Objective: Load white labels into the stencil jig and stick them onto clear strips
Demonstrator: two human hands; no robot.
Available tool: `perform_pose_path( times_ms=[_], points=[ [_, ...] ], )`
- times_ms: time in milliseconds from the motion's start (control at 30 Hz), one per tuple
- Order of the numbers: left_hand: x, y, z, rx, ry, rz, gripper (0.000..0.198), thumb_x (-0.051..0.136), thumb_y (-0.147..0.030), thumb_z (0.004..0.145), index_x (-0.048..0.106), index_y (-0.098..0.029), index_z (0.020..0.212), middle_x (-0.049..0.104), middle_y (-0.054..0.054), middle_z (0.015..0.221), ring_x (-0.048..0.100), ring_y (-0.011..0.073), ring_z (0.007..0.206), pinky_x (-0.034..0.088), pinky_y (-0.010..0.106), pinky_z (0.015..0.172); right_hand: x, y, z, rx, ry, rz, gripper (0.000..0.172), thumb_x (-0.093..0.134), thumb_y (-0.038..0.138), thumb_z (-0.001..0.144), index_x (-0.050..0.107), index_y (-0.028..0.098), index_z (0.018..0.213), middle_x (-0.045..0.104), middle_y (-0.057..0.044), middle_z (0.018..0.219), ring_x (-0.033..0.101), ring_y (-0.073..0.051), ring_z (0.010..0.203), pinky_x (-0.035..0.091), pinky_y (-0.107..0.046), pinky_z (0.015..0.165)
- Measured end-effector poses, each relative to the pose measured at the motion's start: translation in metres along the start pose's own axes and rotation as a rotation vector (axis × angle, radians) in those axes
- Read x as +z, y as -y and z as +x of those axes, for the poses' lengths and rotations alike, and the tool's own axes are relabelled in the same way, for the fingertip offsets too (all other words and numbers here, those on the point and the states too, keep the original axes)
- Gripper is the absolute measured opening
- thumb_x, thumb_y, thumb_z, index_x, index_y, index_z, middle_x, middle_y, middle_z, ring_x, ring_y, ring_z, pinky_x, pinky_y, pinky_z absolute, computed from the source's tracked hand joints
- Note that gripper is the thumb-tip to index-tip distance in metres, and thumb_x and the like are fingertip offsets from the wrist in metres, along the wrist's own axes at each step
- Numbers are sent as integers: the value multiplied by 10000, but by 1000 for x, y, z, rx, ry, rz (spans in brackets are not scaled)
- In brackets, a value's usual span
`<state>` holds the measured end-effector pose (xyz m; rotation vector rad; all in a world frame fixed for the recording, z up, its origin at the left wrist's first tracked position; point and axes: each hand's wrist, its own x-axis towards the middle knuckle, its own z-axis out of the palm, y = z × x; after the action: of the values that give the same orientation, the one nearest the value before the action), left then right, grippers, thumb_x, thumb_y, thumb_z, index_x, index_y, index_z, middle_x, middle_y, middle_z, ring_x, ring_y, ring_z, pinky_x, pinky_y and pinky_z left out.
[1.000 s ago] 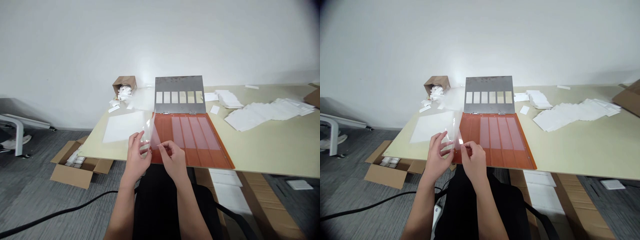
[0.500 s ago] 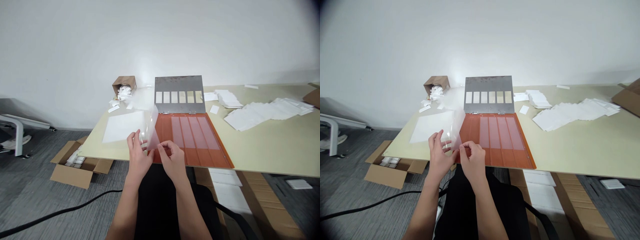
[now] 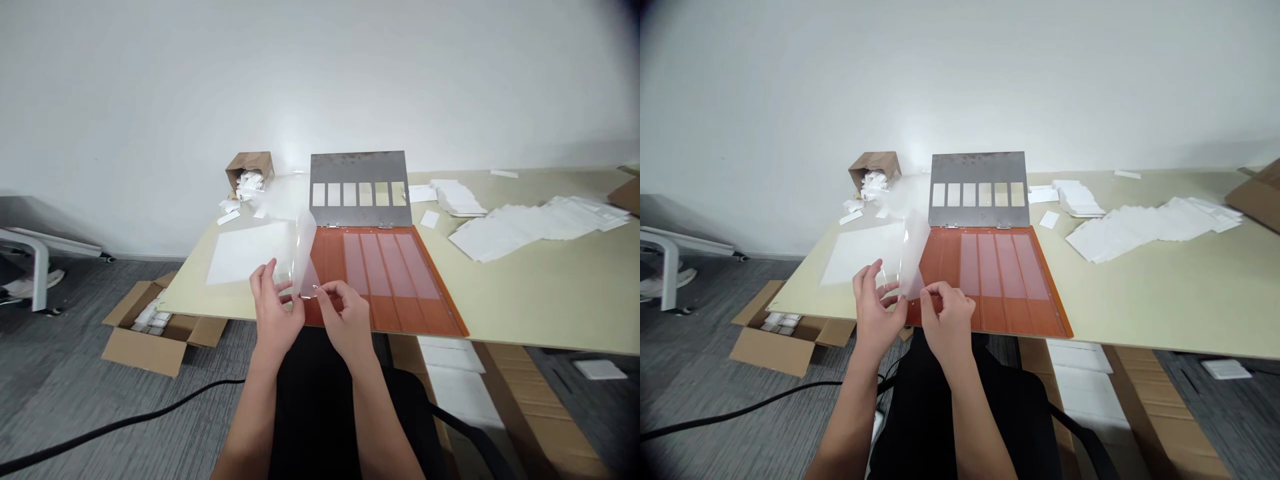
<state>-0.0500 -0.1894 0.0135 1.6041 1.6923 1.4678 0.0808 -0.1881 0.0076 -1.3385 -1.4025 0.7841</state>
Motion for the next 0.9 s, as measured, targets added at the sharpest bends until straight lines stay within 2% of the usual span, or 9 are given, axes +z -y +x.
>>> perform_pose_path(
  times_ms=[233,400,667,767,900],
  points=[
    [-2,2,2,-20,-23,-25,694,591,-91,756,424,-246,1412,342,144,1400,687,172,965,596,221,647,0,3,2,-1,-69,-59,200,541,394,899,635,253,793,731,-11,820,653,-207,831,428,-377,839],
    [-4,4,5,-48,-43,-49,729,632,-103,718,433,-247,1404,345,139,1389,695,179,951,603,240,650,-3,2,4,33,-84,-120,222,542,412,890,646,247,784,737,-9,823,647,-212,801,349,-432,913],
    [0,3,8,-133,-86,-98,669,736,-275,760,461,-235,1369,357,132,1385,698,159,896,612,241,636,-4,-1,-2,54,-97,-279,217,525,394,917,658,245,834,737,-26,883,600,-256,907,254,-432,876],
    [2,4,9,-174,-84,-96,660,740,-273,764,465,-234,1363,361,127,1380,703,162,901,621,257,662,-4,-3,-2,58,-128,-364,184,533,345,912,648,233,822,729,-37,895,569,-259,913,251,-426,854],
    [8,1,13,-234,-80,-74,659,738,-224,761,465,-222,1362,368,130,1378,709,167,915,616,261,678,-2,-6,-4,71,-200,-496,167,523,300,898,644,210,825,714,-78,1005,508,-287,982,257,-437,842]
  ],
)
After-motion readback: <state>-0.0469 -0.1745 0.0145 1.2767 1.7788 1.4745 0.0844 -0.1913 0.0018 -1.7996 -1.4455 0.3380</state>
